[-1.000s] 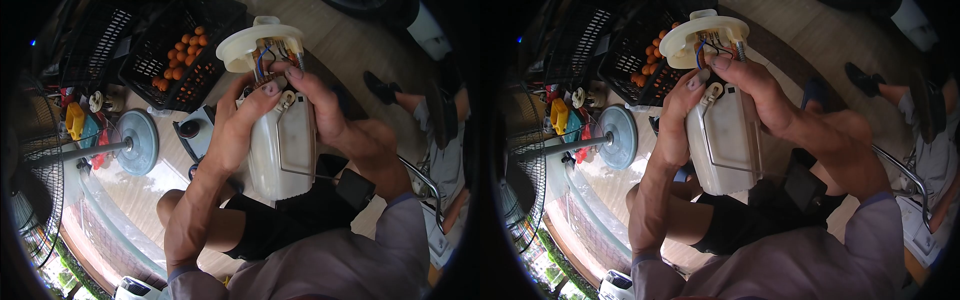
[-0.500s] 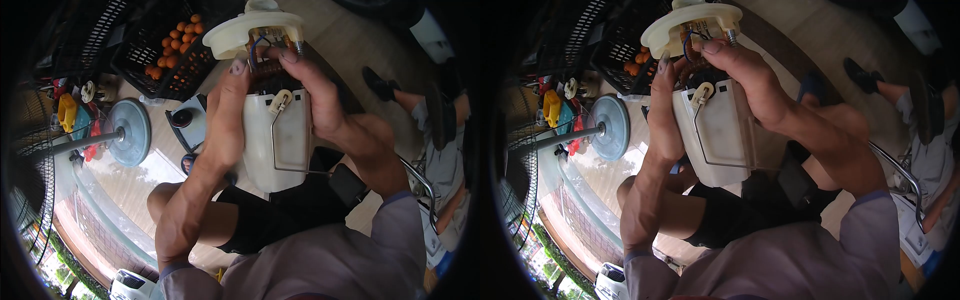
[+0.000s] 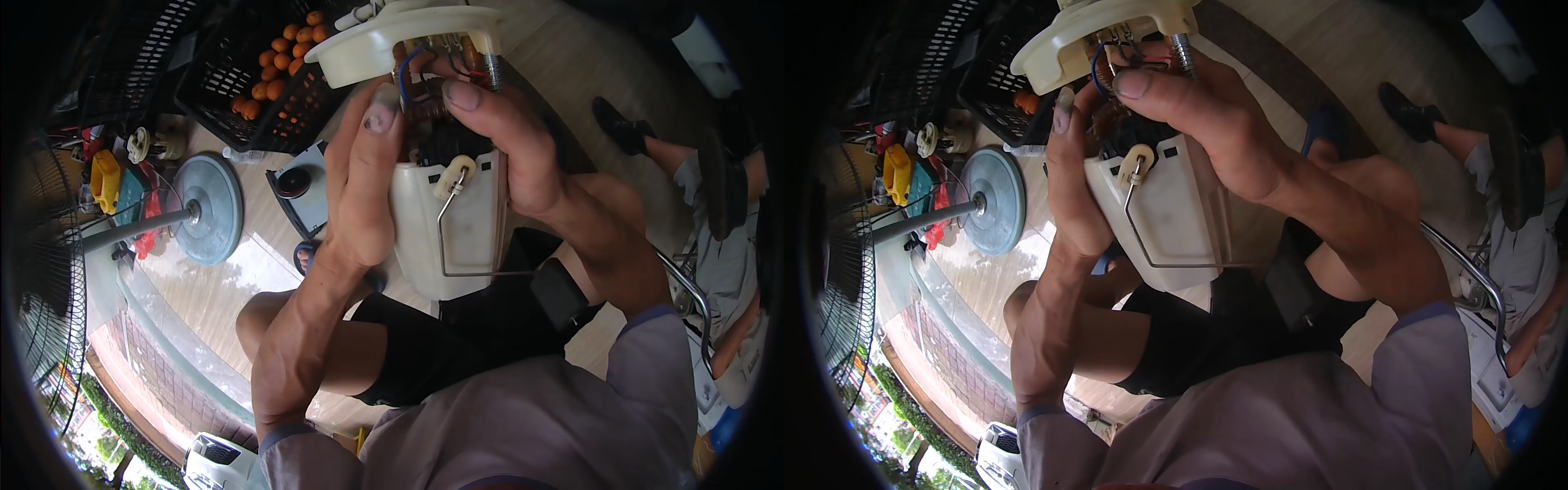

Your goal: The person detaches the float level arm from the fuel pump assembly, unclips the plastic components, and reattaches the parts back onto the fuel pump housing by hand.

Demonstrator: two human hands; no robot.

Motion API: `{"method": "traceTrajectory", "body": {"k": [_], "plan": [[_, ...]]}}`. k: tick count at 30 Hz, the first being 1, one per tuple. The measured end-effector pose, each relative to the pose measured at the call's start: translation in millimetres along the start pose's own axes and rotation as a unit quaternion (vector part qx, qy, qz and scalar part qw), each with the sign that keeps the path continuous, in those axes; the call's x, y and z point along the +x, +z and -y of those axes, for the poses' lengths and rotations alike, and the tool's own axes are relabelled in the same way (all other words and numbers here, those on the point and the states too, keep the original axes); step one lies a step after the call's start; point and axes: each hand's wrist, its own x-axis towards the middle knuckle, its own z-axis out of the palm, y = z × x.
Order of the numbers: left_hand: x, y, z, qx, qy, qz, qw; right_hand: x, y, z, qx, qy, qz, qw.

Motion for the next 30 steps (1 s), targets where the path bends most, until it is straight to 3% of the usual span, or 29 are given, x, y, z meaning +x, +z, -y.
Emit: {"method": "traceTrajectory", "body": {"k": [6,21,30], "plan": [[-3,2,10,-0.010,0.034,0.019,0.999,-4,-2,1,-0.029,-0.011,0.004,1.000],[-7,13,16,-0.057,0.005,0.023,0.998,-14,-11,8,-0.058,-0.039,0.018,0.997],[-6,14,10,0.012,0.006,0.013,1.000,-13,-12,4,-0.089,-0.070,0.006,0.994]]}}
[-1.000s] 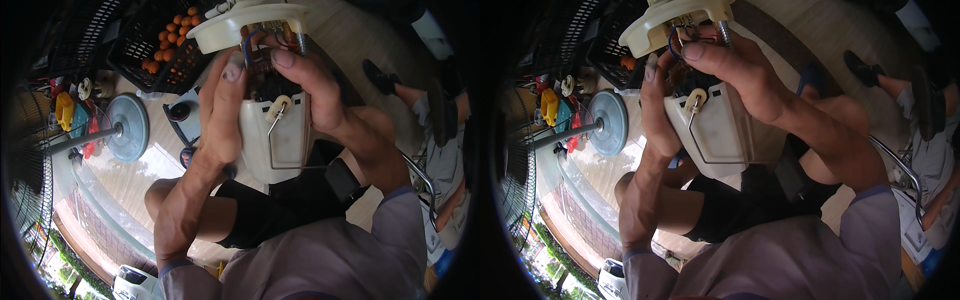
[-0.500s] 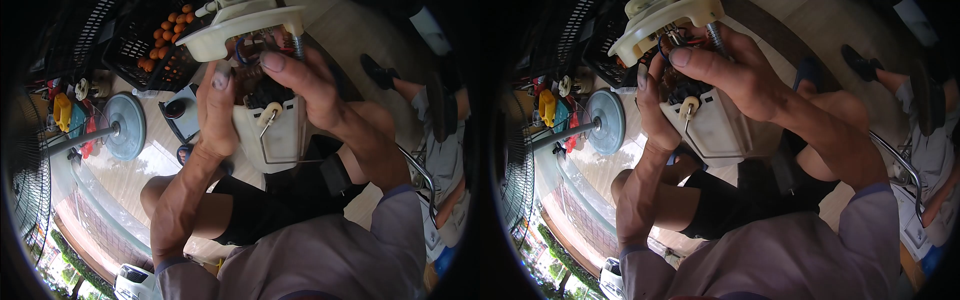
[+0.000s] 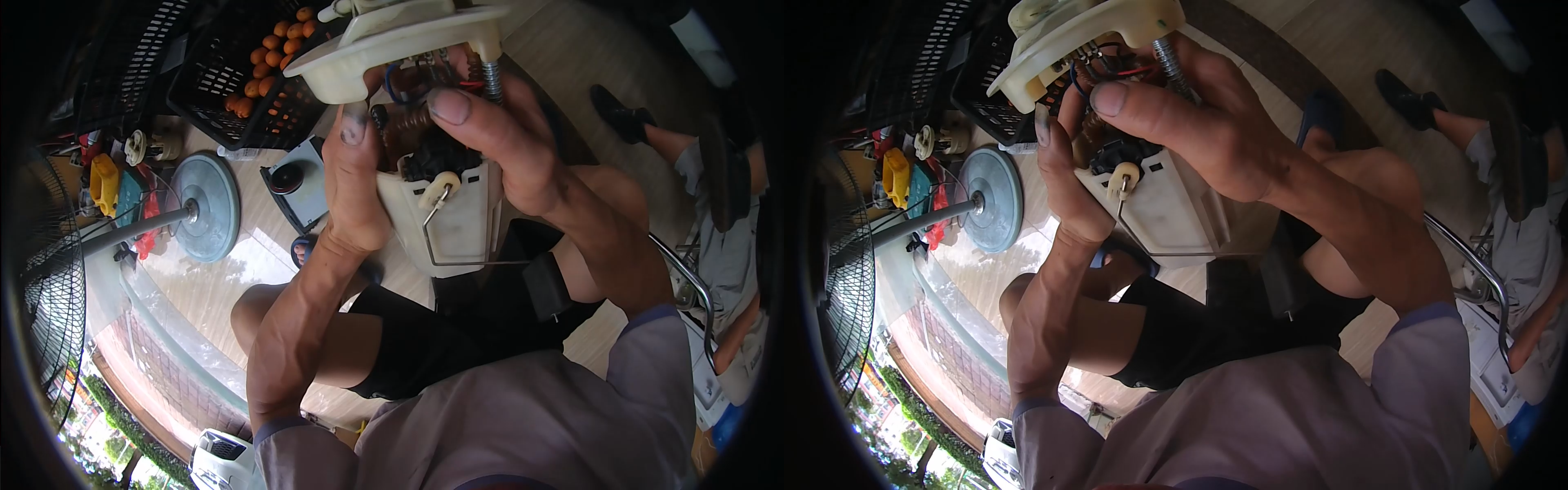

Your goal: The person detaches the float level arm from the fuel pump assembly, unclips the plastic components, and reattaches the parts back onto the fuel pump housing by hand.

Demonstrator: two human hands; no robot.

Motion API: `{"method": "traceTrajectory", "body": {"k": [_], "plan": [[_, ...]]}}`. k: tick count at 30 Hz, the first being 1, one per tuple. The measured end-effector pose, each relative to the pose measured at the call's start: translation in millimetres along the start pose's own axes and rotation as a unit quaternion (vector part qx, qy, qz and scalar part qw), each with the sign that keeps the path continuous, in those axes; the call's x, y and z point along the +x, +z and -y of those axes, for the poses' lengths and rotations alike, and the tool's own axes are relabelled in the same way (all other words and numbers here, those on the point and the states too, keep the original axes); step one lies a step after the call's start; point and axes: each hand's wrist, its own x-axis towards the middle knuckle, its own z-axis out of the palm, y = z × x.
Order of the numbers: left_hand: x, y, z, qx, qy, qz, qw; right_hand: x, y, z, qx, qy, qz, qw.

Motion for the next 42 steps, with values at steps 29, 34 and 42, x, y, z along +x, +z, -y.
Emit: {"method": "traceTrajectory", "body": {"k": [29,34,42], "plan": [[5,-1,9,-0.064,0.010,-0.008,0.998,2,4,3,-0.023,0.022,-0.015,0.999],[5,-3,9,-0.049,0.014,0.002,0.999,2,4,3,-0.012,0.024,-0.007,1.000],[-1,-9,4,0.017,0.017,0.028,0.999,-3,4,9,-0.016,0.018,0.012,1.000]]}}
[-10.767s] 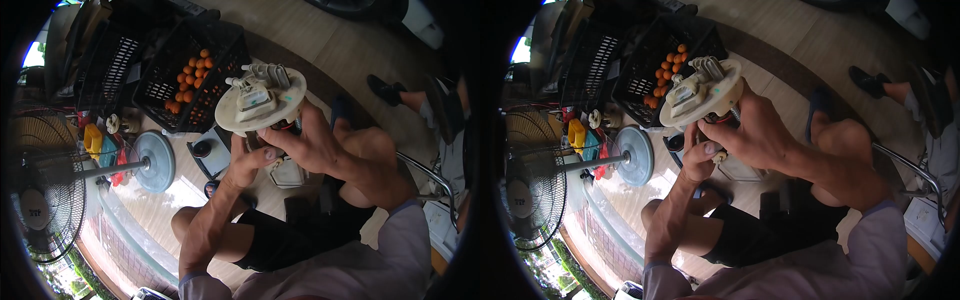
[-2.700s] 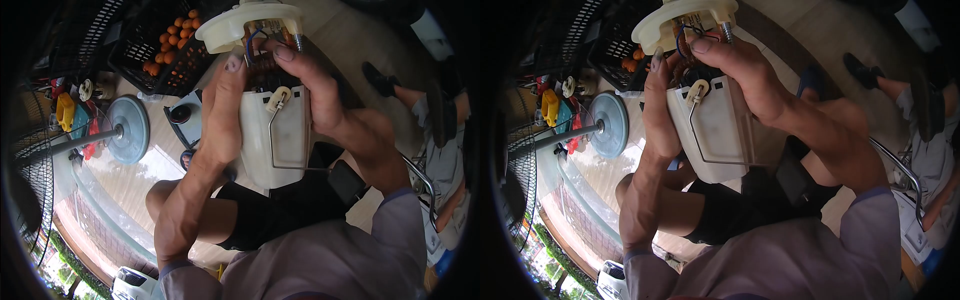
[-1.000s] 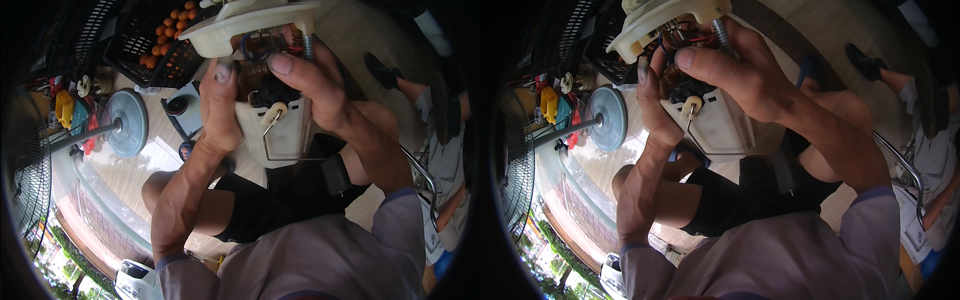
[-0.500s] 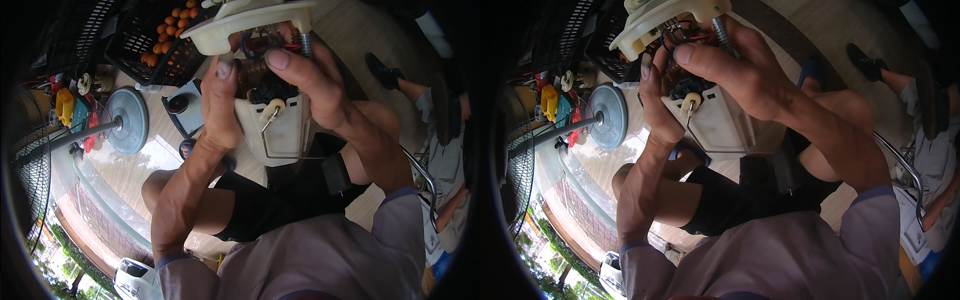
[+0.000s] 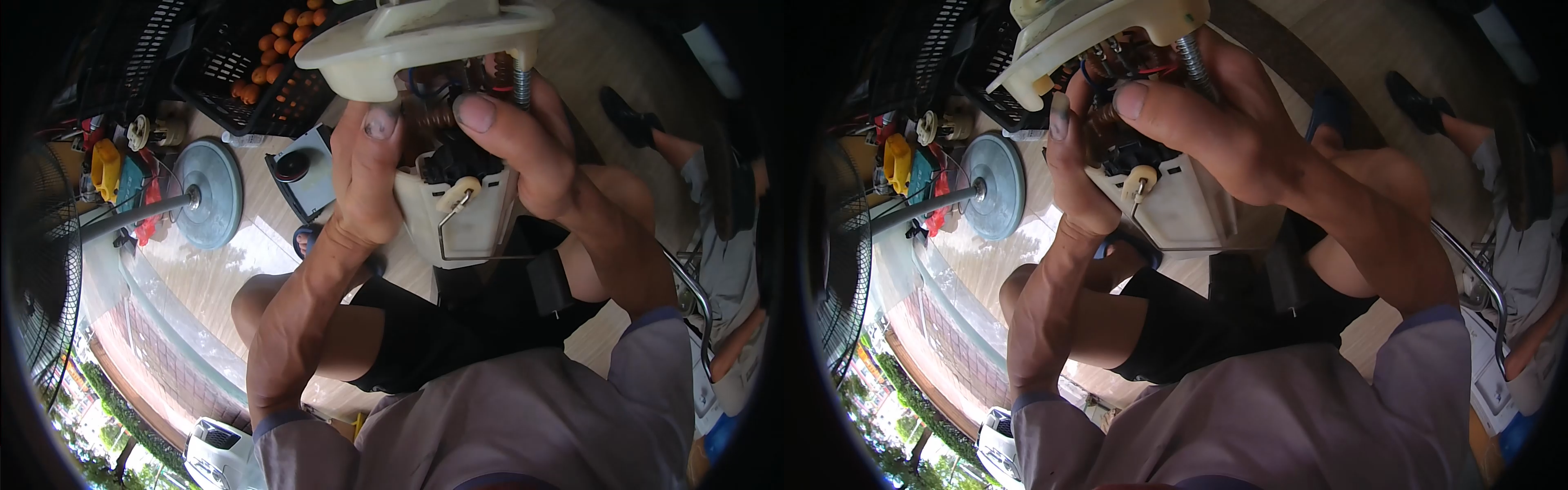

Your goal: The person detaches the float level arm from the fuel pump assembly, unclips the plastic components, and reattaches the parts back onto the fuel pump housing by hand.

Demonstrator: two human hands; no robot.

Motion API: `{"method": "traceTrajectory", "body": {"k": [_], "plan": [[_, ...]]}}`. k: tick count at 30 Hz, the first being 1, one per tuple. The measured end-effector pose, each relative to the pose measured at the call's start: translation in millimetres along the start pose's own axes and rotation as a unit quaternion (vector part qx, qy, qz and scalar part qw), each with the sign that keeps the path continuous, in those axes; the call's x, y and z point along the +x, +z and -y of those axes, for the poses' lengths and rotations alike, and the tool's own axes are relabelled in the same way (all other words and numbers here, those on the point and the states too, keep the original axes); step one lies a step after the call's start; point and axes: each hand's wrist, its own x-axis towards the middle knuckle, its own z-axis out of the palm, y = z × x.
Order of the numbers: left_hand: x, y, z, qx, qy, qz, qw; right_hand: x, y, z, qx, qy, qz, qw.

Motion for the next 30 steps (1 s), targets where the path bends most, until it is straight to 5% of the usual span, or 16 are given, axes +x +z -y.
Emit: {"method": "traceTrajectory", "body": {"k": [13,19,23,30], "plan": [[1,5,-14,-0.042,-0.046,-0.022,0.998,-4,3,5,0.002,-0.003,-0.007,1.000],[-2,3,-2,-0.114,0.045,-0.049,0.991,-5,1,0,-0.051,-0.096,0.010,0.994],[-6,-2,6,-0.126,0.033,-0.040,0.991,-13,-4,-20,-0.251,-0.234,0.001,0.939],[-9,-10,4,-0.009,0.080,-0.031,0.996,-16,-2,-10,-0.166,-0.156,0.016,0.974]]}}
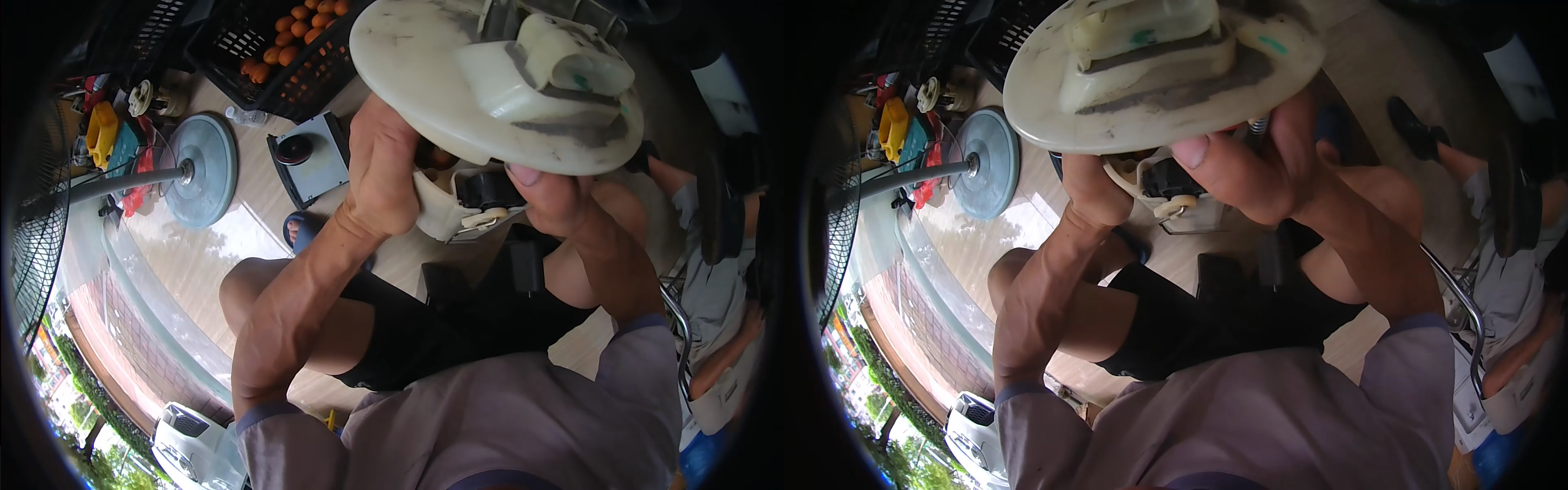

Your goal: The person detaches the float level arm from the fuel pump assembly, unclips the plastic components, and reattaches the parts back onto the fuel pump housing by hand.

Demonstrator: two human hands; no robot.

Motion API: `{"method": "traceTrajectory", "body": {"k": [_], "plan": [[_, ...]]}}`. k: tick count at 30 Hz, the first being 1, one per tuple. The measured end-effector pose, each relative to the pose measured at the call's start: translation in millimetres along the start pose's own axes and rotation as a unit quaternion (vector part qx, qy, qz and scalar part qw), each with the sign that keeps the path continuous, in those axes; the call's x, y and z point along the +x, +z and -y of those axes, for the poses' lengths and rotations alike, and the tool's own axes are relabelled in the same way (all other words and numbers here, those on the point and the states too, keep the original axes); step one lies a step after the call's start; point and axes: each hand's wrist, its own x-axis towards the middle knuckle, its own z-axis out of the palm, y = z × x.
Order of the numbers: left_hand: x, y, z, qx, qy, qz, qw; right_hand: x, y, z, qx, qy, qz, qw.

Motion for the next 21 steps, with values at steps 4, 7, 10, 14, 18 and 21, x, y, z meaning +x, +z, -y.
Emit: {"method": "traceTrajectory", "body": {"k": [4,7,10,14,18,21], "plan": [[5,-6,18,0.030,0.086,0.005,0.996,-3,0,2,-0.002,0.005,0.006,1.000],[7,-3,13,0.068,0.142,-0.003,0.987,-6,0,5,-0.010,0.010,0.009,1.000],[9,-1,12,0.061,0.175,-0.008,0.983,-9,0,4,-0.012,0.013,0.009,1.000],[10,2,36,0.026,0.197,-0.019,0.980,-12,-2,3,-0.010,0.015,0.009,1.000],[1,2,-3,0.186,0.177,-0.037,0.966,-16,-7,-1,-0.002,0.017,0.010,1.000],[3,8,-25,0.074,0.017,-0.022,0.997,-21,-13,-1,0.001,0.020,0.015,1.000]]}}
